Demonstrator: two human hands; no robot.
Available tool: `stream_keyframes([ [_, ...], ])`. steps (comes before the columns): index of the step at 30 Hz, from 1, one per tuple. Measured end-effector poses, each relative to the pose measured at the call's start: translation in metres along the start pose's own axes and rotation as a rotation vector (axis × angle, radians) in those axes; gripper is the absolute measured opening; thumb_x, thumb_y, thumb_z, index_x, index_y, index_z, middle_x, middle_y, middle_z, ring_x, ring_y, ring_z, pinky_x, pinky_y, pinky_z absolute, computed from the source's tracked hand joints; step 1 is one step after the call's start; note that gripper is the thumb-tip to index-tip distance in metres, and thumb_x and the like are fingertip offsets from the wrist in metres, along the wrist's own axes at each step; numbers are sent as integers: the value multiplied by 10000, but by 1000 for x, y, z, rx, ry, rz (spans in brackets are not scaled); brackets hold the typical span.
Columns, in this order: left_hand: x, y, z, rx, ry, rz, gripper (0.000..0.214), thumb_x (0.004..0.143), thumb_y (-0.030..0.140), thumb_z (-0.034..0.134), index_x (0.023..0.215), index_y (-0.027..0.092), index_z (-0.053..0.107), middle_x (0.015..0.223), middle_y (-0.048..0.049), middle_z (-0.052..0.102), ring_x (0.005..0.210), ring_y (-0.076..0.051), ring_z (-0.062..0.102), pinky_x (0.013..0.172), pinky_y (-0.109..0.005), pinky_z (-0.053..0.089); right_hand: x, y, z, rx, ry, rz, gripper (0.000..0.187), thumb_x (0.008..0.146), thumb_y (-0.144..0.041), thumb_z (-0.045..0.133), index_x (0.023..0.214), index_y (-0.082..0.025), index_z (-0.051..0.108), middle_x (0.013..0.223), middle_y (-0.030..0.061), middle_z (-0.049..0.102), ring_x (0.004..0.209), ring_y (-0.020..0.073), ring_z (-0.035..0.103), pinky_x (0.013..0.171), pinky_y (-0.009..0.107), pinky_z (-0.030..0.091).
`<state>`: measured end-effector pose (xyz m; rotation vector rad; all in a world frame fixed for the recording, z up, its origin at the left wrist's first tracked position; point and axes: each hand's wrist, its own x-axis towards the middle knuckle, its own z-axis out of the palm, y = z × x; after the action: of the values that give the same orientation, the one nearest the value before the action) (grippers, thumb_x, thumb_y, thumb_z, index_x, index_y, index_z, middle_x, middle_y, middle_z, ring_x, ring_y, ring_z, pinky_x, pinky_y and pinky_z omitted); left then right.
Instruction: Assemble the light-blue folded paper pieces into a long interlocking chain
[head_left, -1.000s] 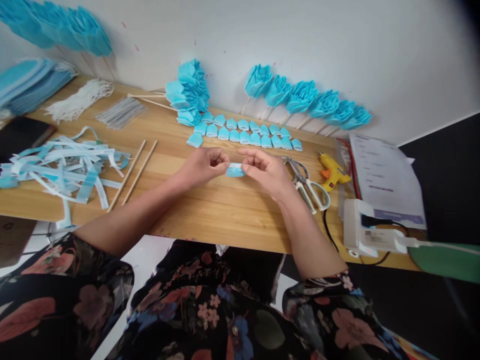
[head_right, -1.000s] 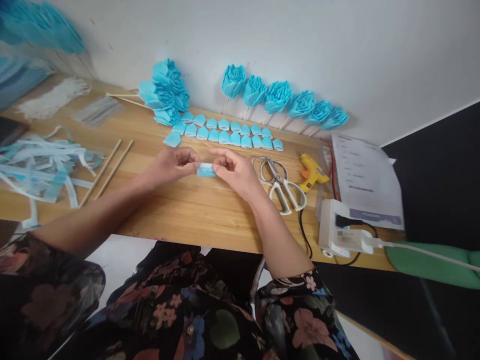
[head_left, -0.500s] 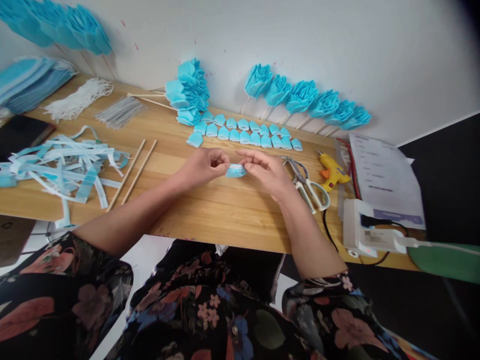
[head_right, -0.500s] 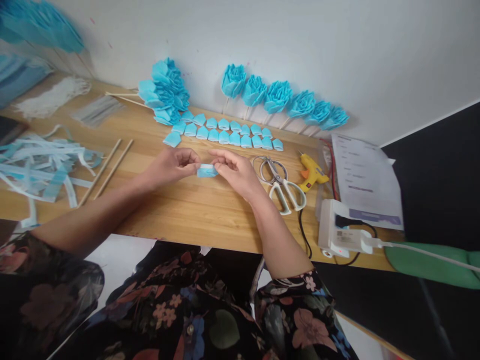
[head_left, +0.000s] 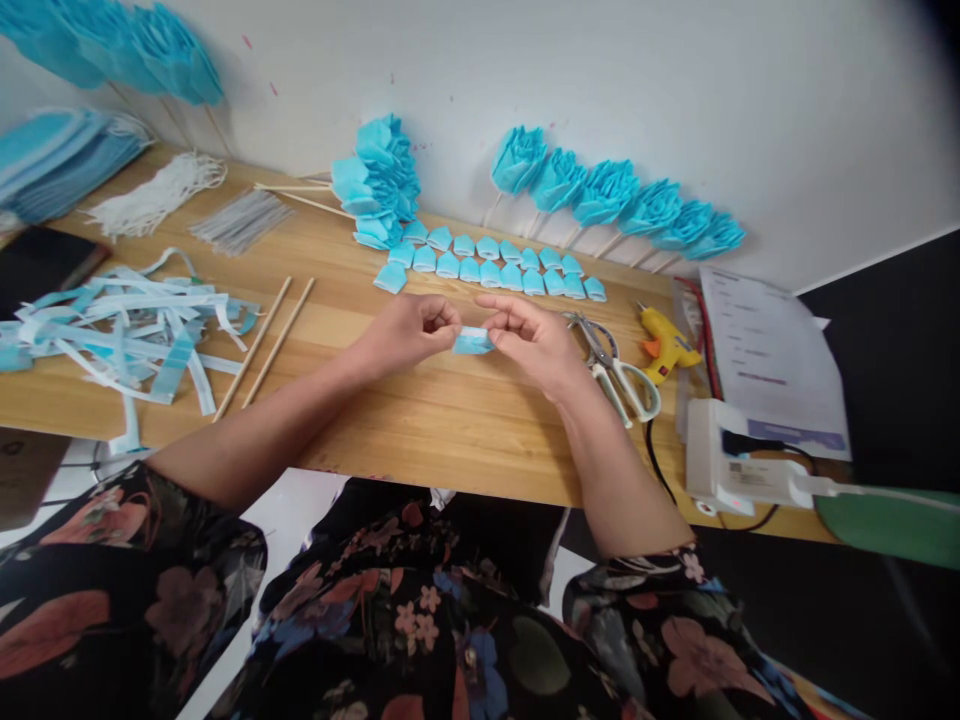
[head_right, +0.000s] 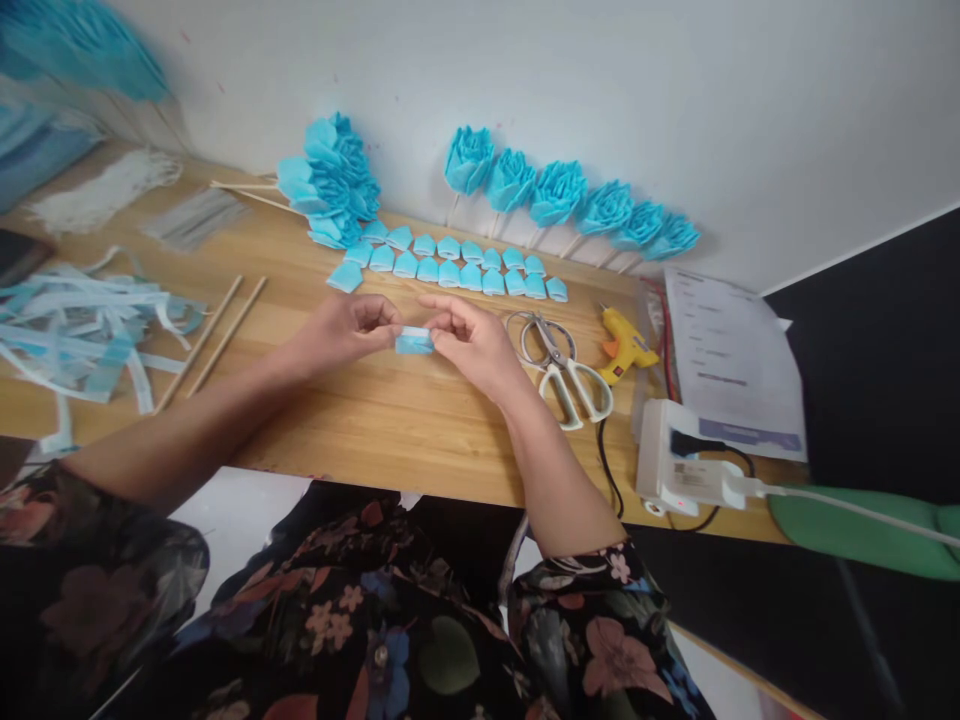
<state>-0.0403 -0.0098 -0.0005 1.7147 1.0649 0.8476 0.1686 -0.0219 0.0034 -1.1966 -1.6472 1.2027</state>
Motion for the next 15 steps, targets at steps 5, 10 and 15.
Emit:
stream_keyframes([
  [5, 0, -1, 0, -19, 1, -6, 83, 762, 232, 644, 723, 166, 613, 637, 8, 582, 583, -104, 483, 545, -243, 349, -1, 0, 0, -25, 4, -11, 378, 812, -313, 663, 1182, -238, 690, 874, 7, 694, 801, 156, 626, 769, 330, 518],
  [10, 0, 4, 1, -48, -33, 16, 127, 792, 278, 631, 752, 159, 615, 689, 0, 602, 623, -110, 500, 591, -247, 383, 0, 4, 6, -23, 23, -40, 375, 784, -260, 660, 1157, -228, 682, 804, -18, 652, 727, 127, 588, 709, 297, 493],
  [15, -2, 5, 5, 28, -80, 34, 176, 809, 319, 635, 738, 159, 617, 669, 10, 591, 615, -103, 473, 584, -239, 362, -4, -3, 14, -73, 19, -67, 369, 776, -215, 650, 1143, -229, 676, 790, -22, 648, 736, 128, 593, 746, 306, 499],
])
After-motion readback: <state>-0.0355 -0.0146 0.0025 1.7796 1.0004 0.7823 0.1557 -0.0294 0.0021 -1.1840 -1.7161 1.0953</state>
